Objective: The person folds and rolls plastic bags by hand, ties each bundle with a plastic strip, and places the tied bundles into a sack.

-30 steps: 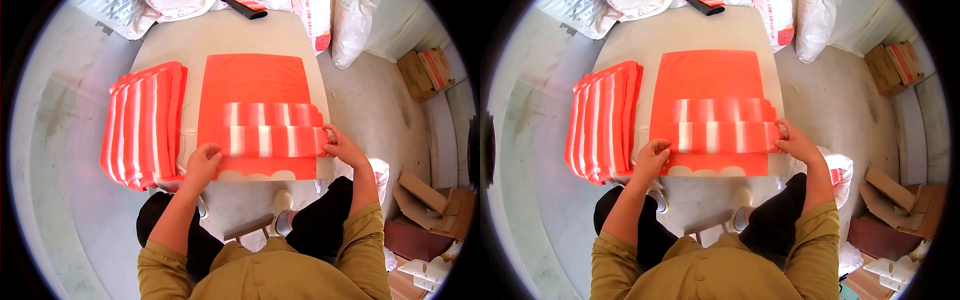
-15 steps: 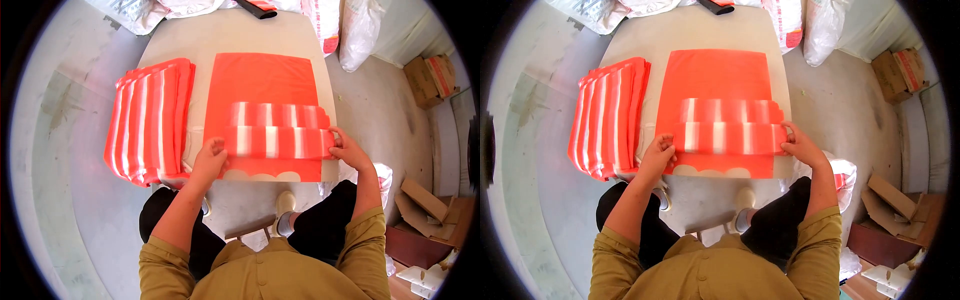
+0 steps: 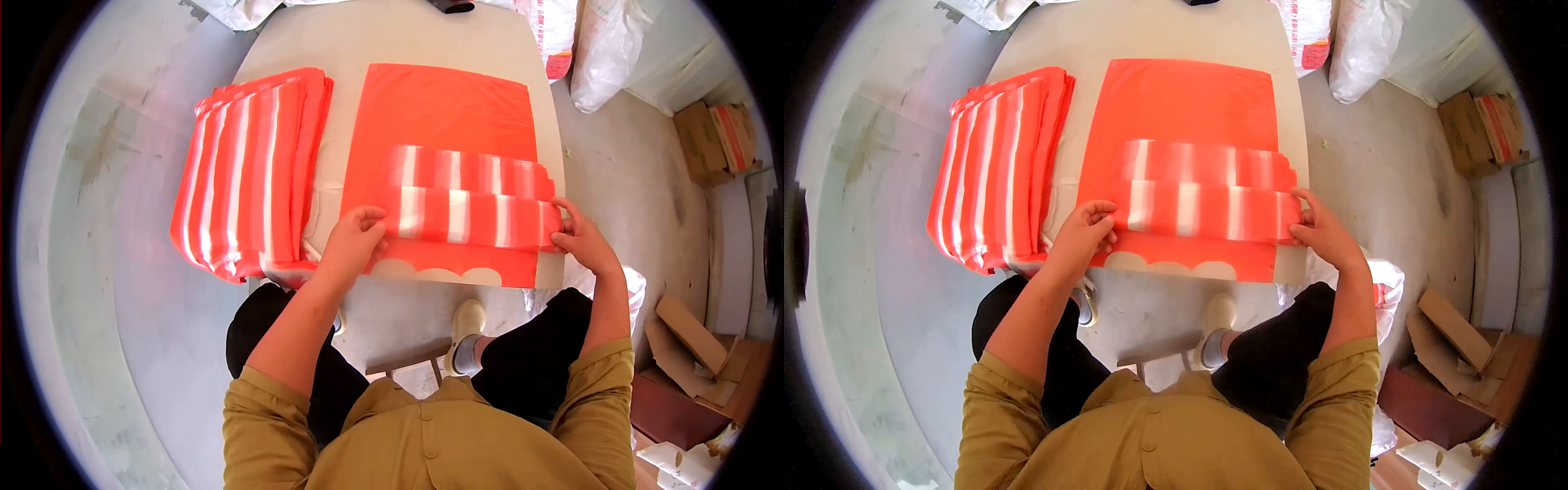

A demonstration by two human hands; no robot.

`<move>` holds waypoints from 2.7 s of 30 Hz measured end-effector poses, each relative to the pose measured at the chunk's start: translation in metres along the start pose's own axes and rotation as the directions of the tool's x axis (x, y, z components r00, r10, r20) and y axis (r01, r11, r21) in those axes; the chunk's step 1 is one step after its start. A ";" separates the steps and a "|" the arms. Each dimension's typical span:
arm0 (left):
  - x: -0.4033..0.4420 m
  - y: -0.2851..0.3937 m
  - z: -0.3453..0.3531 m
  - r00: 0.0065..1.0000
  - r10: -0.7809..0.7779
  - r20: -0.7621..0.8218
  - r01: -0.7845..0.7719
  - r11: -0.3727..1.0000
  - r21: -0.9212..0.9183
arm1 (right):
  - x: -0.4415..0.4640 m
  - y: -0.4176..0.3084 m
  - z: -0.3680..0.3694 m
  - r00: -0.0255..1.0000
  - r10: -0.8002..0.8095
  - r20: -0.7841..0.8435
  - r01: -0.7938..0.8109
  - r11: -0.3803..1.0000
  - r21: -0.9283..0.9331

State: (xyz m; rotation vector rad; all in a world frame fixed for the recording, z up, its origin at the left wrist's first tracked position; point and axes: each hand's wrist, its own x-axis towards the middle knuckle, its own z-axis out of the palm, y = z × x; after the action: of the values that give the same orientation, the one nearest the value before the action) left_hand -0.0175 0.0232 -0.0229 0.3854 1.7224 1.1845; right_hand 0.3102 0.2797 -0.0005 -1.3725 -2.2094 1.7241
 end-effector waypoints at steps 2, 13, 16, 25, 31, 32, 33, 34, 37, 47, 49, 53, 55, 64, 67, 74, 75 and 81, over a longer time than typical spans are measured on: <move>0.003 -0.003 -0.002 1.000 0.017 -0.006 -0.017 1.000 -0.009 | 0.000 0.001 -0.001 1.000 0.000 0.006 0.000 1.000 0.015; 0.004 0.001 0.001 0.997 0.011 -0.071 -0.015 0.998 -0.055 | 0.001 0.008 -0.002 0.999 -0.043 0.008 0.043 0.999 0.022; 0.011 -0.006 -0.001 0.997 0.029 -0.067 -0.034 0.997 -0.068 | 0.002 0.009 -0.003 0.999 -0.052 0.009 0.052 0.998 0.027; 0.014 -0.005 -0.003 1.000 0.000 0.012 0.002 0.991 -0.132 | 0.001 0.006 -0.002 0.999 -0.047 0.005 0.046 0.999 0.015; 0.006 -0.010 0.001 0.994 0.106 0.004 -0.106 0.990 0.090 | 0.005 0.015 -0.003 0.998 -0.058 0.008 0.058 0.998 0.031; 0.006 -0.010 0.002 0.995 0.101 -0.011 -0.100 0.992 0.082 | 0.004 0.015 -0.002 0.998 -0.057 0.005 0.056 0.998 0.041; 0.007 -0.011 0.003 0.995 0.097 -0.023 -0.095 0.993 0.072 | 0.003 0.012 -0.002 0.999 -0.044 0.000 0.044 0.998 0.038; 0.008 -0.011 0.005 0.995 0.092 -0.032 -0.090 0.994 0.059 | 0.001 0.008 0.000 1.000 -0.030 -0.007 0.030 0.999 0.033; 0.008 -0.012 0.006 0.996 0.090 -0.010 -0.090 0.996 0.018 | -0.001 0.004 -0.003 1.000 -0.002 -0.012 0.003 1.000 0.018; 0.005 -0.006 0.005 0.992 0.092 0.083 -0.082 0.990 -0.118 | 0.002 0.008 -0.007 0.999 0.031 -0.045 -0.023 0.987 0.162; 0.005 -0.004 0.005 0.992 0.086 0.094 -0.073 0.989 -0.129 | 0.003 0.011 -0.008 0.999 0.006 -0.033 0.000 0.984 0.178; 0.003 0.000 0.004 0.994 0.065 0.083 -0.060 0.996 -0.058 | 0.003 0.009 -0.005 0.999 0.007 -0.035 -0.001 0.985 0.175; 0.004 -0.003 0.003 0.997 0.048 0.068 -0.045 0.998 -0.050 | -0.001 0.005 -0.006 1.000 -0.014 -0.018 0.017 0.981 0.195; 0.010 -0.008 0.001 0.998 0.041 0.048 -0.033 0.989 -0.146 | -0.016 -0.005 -0.010 0.997 0.013 0.070 -0.023 0.989 0.145; 0.011 -0.007 0.004 0.999 0.038 0.025 -0.035 0.992 -0.123 | -0.017 0.004 -0.008 0.997 -0.007 0.082 0.016 0.994 -0.105; 0.013 -0.013 0.002 0.998 0.057 0.021 -0.055 0.996 -0.072 | -0.010 0.001 0.012 0.902 -0.358 -0.242 0.190 0.832 -0.521; 0.014 -0.013 0.002 0.998 0.061 0.022 -0.059 0.996 -0.066 | -0.007 0.000 0.019 0.892 -0.432 -0.131 0.299 0.782 -0.547; 0.015 -0.006 -0.007 0.992 0.073 -0.105 -0.041 0.961 0.274 | -0.007 -0.023 0.046 0.823 -0.544 0.165 0.518 0.598 -0.612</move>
State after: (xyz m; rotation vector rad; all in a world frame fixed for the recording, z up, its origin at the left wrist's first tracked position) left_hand -0.0286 0.0271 -0.0354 0.5449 1.9938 1.0284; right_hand 0.2774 0.2399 0.0035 -0.6036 -2.9079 0.7492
